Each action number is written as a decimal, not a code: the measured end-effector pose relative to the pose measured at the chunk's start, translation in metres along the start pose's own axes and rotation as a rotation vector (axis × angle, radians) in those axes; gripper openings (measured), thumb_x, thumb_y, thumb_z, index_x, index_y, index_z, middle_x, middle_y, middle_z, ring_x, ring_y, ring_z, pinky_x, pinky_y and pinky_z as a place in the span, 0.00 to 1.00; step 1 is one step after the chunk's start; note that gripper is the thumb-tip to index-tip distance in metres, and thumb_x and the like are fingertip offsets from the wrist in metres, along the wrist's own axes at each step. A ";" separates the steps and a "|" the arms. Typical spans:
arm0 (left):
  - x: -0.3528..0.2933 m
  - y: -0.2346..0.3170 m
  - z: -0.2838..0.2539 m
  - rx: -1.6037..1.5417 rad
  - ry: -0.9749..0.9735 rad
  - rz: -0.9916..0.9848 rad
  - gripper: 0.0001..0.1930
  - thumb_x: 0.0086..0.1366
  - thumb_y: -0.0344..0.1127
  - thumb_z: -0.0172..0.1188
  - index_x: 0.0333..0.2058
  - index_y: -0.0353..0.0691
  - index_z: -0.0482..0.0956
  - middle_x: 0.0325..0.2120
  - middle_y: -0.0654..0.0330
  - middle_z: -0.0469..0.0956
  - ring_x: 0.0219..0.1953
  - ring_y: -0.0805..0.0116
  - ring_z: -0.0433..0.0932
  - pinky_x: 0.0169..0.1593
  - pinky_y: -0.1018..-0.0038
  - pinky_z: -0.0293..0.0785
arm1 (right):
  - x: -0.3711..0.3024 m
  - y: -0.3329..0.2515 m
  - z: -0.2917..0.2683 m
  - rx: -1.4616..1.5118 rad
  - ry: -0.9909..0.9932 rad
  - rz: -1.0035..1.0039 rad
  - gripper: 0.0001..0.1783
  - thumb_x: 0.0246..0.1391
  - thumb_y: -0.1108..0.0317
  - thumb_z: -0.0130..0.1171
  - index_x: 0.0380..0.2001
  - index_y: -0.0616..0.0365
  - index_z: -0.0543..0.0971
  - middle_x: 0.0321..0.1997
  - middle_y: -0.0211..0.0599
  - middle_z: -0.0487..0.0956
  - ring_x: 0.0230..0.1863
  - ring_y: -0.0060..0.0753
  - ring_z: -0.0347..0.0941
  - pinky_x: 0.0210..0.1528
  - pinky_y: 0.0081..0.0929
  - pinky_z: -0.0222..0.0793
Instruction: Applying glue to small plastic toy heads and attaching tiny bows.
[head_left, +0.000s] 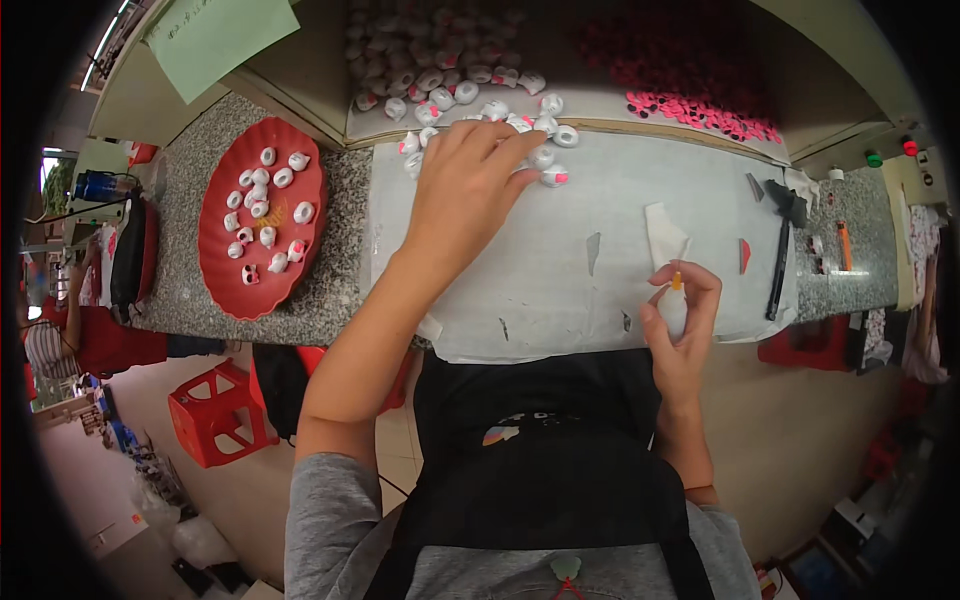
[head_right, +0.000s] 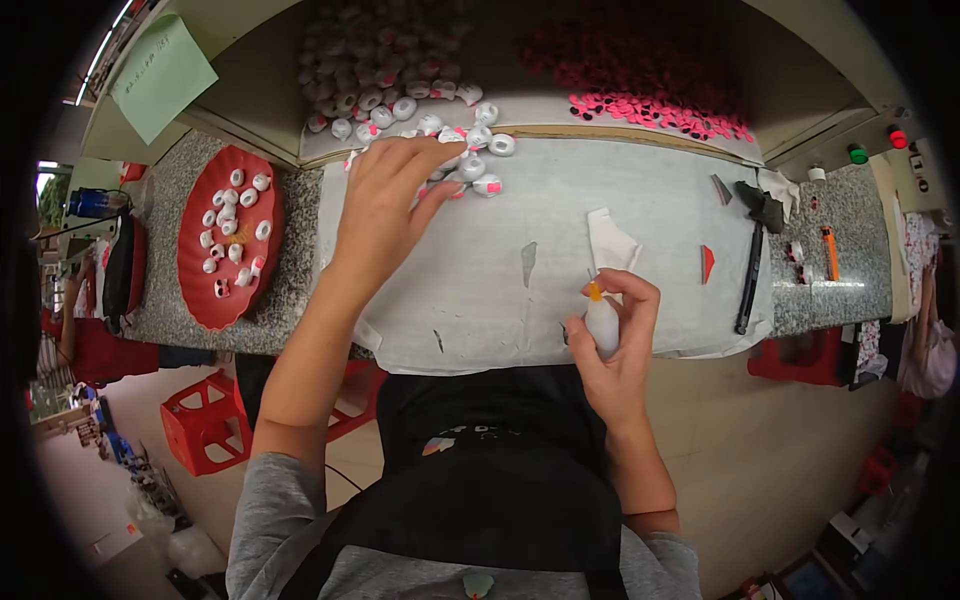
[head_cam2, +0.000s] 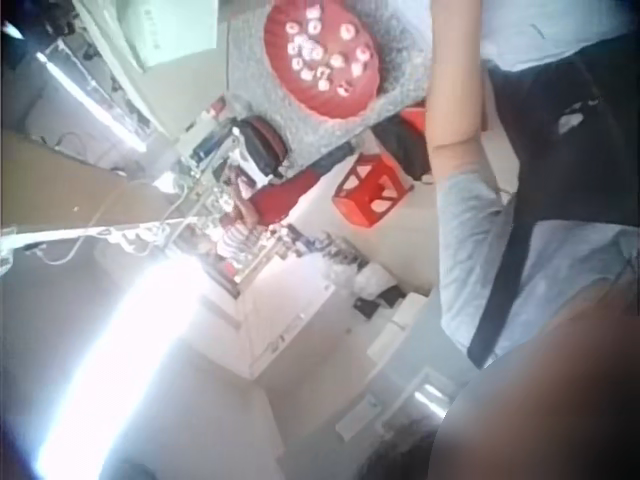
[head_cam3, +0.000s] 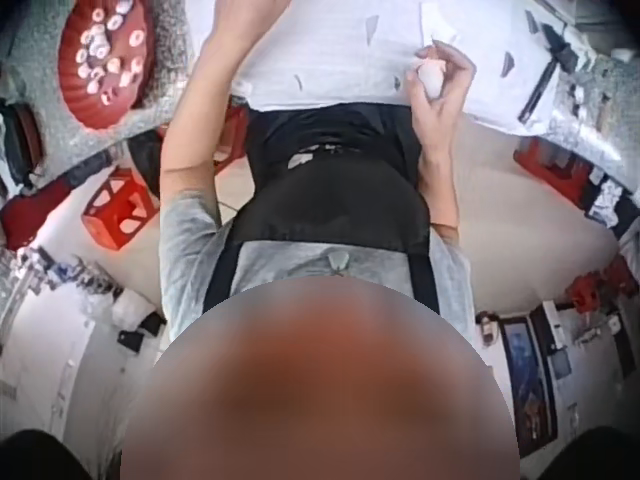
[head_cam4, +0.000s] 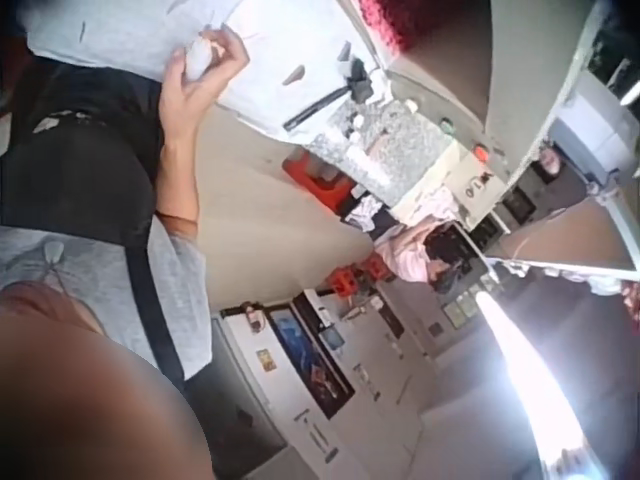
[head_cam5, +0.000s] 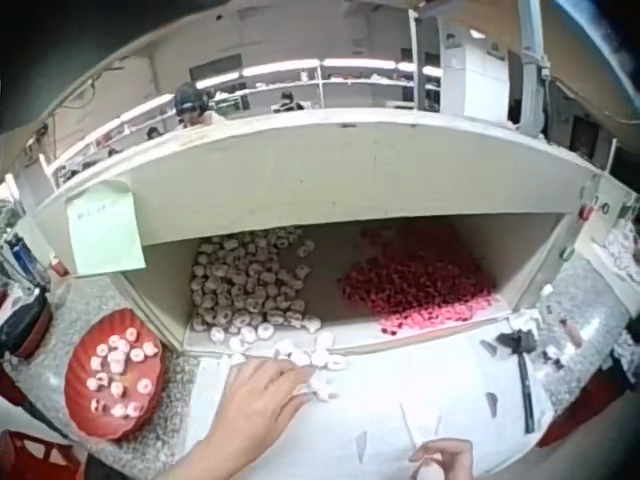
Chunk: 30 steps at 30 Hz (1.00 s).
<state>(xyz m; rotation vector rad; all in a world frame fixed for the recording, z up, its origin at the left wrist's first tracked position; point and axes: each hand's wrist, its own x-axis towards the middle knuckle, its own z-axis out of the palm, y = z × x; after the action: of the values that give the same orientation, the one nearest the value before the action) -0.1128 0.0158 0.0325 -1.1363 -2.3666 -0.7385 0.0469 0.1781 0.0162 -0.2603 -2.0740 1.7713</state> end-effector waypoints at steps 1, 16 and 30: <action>0.004 0.004 0.004 -0.015 0.009 0.010 0.15 0.41 0.33 0.59 0.31 0.41 0.72 0.28 0.61 0.68 0.35 0.64 0.66 0.36 0.72 0.60 | -0.003 -0.003 -0.001 -0.015 0.012 -0.007 0.21 0.37 0.75 0.50 0.39 0.61 0.59 0.35 0.36 0.63 0.34 0.21 0.56 0.35 0.17 0.56; 0.008 0.002 -0.001 0.155 -0.116 0.166 0.14 0.44 0.22 0.54 0.34 0.36 0.70 0.33 0.59 0.70 0.36 0.64 0.68 0.42 0.71 0.61 | -0.001 0.009 -0.003 0.134 -0.234 0.039 0.17 0.43 0.77 0.45 0.39 0.63 0.59 0.41 0.38 0.59 0.45 0.28 0.58 0.49 0.25 0.54; -0.079 0.061 0.007 -1.631 0.260 -0.794 0.10 0.51 0.22 0.48 0.35 0.33 0.71 0.38 0.51 0.67 0.34 0.66 0.70 0.41 0.72 0.66 | 0.010 -0.021 0.003 0.697 0.049 0.071 0.15 0.35 0.76 0.54 0.29 0.60 0.62 0.33 0.38 0.63 0.26 0.24 0.64 0.27 0.16 0.64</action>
<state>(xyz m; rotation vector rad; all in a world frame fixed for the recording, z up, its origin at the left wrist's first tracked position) -0.0187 0.0061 -0.0010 -0.2512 -1.5655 -3.0743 0.0394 0.1752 0.0385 -0.1667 -1.3093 2.3647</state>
